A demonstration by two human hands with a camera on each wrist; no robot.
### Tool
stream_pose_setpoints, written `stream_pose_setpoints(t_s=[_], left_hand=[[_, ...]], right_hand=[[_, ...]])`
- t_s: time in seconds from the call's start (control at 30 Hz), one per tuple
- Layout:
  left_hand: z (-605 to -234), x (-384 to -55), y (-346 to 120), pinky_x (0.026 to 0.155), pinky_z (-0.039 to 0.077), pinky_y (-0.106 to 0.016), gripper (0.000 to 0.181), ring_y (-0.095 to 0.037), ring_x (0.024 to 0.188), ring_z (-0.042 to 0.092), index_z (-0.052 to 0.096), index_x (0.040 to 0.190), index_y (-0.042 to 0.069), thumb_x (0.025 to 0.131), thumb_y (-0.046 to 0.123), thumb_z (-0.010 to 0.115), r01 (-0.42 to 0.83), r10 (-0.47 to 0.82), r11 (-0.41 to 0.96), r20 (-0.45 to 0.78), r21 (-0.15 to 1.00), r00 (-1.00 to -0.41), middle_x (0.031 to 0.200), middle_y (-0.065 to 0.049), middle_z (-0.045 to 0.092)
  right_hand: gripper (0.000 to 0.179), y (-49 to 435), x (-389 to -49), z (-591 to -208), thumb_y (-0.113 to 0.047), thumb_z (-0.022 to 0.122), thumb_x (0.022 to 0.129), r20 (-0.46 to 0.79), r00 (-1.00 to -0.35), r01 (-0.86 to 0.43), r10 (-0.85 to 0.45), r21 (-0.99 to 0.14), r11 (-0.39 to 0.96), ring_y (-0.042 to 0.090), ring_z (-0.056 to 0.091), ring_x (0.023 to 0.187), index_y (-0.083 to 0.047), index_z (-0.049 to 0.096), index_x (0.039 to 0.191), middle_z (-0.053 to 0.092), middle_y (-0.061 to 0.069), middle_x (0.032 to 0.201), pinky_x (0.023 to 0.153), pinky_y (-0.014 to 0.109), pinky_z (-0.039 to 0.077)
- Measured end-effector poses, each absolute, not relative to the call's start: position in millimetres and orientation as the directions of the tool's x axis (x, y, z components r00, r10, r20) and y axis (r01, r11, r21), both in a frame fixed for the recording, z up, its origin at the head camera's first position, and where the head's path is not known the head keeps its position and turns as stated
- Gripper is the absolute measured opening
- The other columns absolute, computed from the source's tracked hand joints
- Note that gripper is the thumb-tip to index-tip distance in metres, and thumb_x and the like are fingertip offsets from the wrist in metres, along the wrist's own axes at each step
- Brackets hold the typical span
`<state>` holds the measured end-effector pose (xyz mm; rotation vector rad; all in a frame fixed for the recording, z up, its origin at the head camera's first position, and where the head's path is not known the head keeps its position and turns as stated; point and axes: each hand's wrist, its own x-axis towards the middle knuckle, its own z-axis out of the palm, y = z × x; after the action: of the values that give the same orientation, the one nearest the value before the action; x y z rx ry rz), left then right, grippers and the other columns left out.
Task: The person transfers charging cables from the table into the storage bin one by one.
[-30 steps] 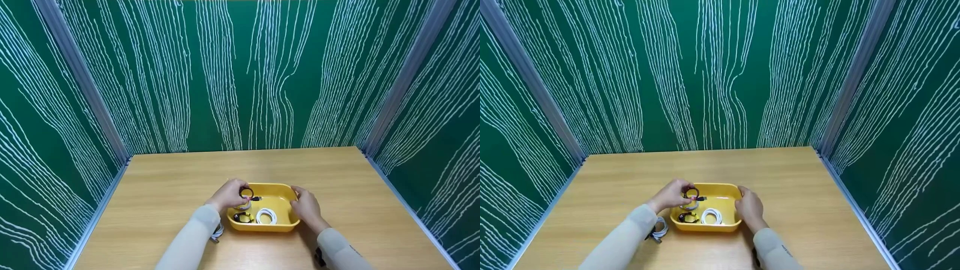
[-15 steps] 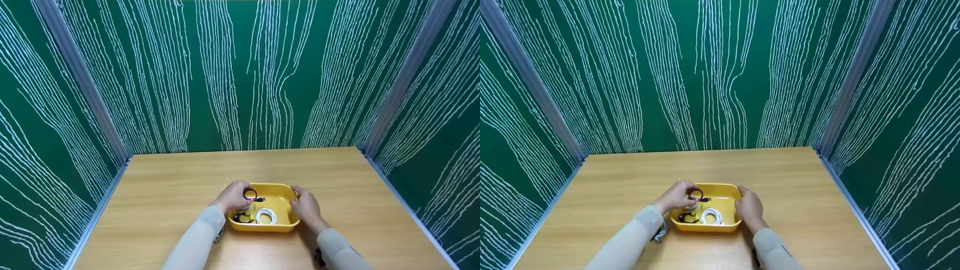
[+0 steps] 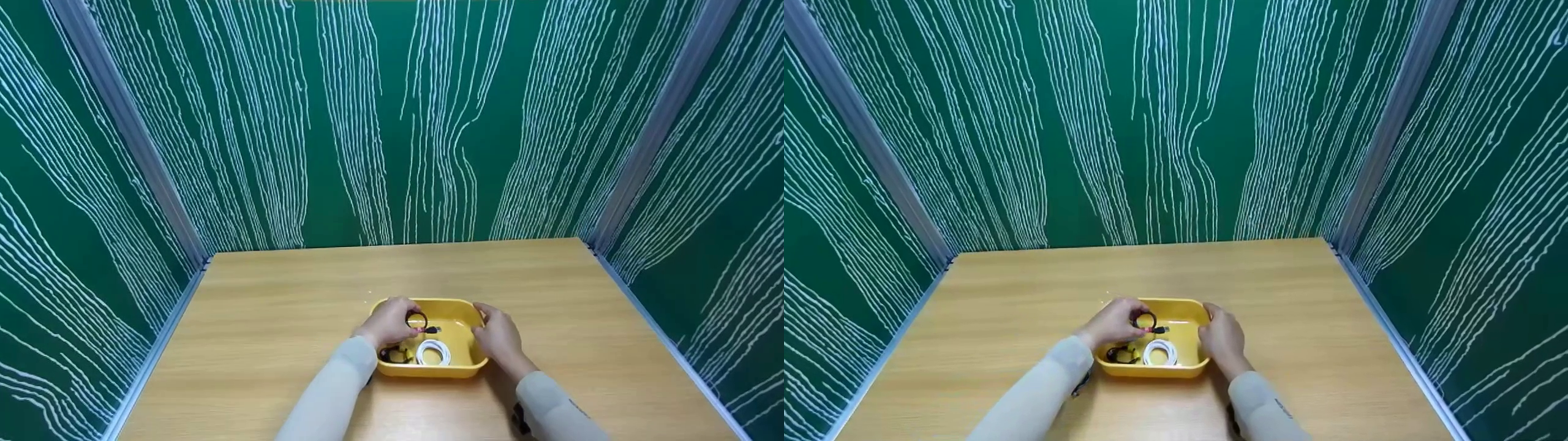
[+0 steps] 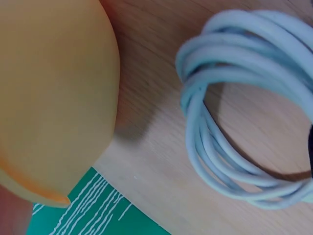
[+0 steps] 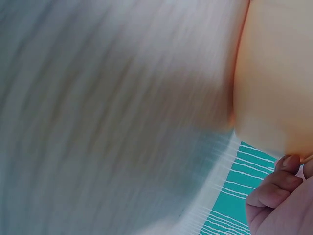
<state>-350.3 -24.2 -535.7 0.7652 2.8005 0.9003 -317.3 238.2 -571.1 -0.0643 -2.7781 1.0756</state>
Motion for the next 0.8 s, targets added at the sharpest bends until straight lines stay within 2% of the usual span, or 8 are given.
stream_pose_setpoints(t_s=[0.2,0.33,0.53,0.73,0.8], left_hand=[[-540,-353,-20,0.114,0.054,-0.041,0.037,-0.021,0.117,0.066,0.079,0.123,0.007,0.089,0.015,0.09,0.413,0.495,0.692,0.027,0.592,-0.869,0.124,-0.008,0.076],[-542,-353,-16,0.114,0.053,-0.042,0.037,-0.021,0.116,0.065,0.079,0.124,0.006,0.09,0.015,0.09,0.405,0.499,0.683,0.017,0.608,-0.867,0.125,-0.01,0.075],[-545,-353,-10,0.115,0.053,-0.045,0.037,-0.022,0.116,0.064,0.078,0.127,0.007,0.092,0.016,0.088,0.381,0.493,0.684,-0.008,0.622,-0.87,0.128,-0.009,0.074],[-550,-356,-6,0.116,0.054,-0.043,0.037,-0.019,0.118,0.065,0.078,0.128,0.009,0.093,0.017,0.087,0.356,0.471,0.692,-0.019,0.628,-0.882,0.13,-0.006,0.075],[-551,-356,-5,0.114,0.056,-0.04,0.036,-0.02,0.117,0.068,0.078,0.125,0.007,0.091,0.015,0.088,0.386,0.487,0.685,0.005,0.618,-0.873,0.127,-0.007,0.077]], right_hand=[[0.055,236,-317,-571,0.0,0.07,0.089,0.121,-0.986,0.002,0.113,-0.675,0.737,0.028,0.067,0.09,0.002,0.066,0.145,0.077,0.019,0.107,0.078,0.046,0.058],[0.056,235,-316,-570,0.0,0.07,0.09,0.116,-0.986,0.011,0.124,-0.683,0.73,0.032,0.07,0.099,0.002,0.065,0.145,0.077,0.023,0.116,0.088,0.053,0.06],[0.057,236,-316,-570,0.001,0.07,0.089,0.123,-0.984,0.008,0.126,-0.68,0.733,0.033,0.069,0.1,0.002,0.065,0.145,0.076,0.024,0.116,0.089,0.054,0.06],[0.057,235,-316,-571,0.001,0.07,0.089,0.114,-0.985,0.015,0.128,-0.685,0.728,0.035,0.071,0.106,0.002,0.064,0.146,0.076,0.027,0.123,0.093,0.056,0.061],[0.057,236,-316,-571,0.0,0.071,0.089,0.116,-0.985,0.014,0.126,-0.679,0.734,0.034,0.071,0.1,0.002,0.065,0.146,0.077,0.025,0.116,0.088,0.052,0.061]])
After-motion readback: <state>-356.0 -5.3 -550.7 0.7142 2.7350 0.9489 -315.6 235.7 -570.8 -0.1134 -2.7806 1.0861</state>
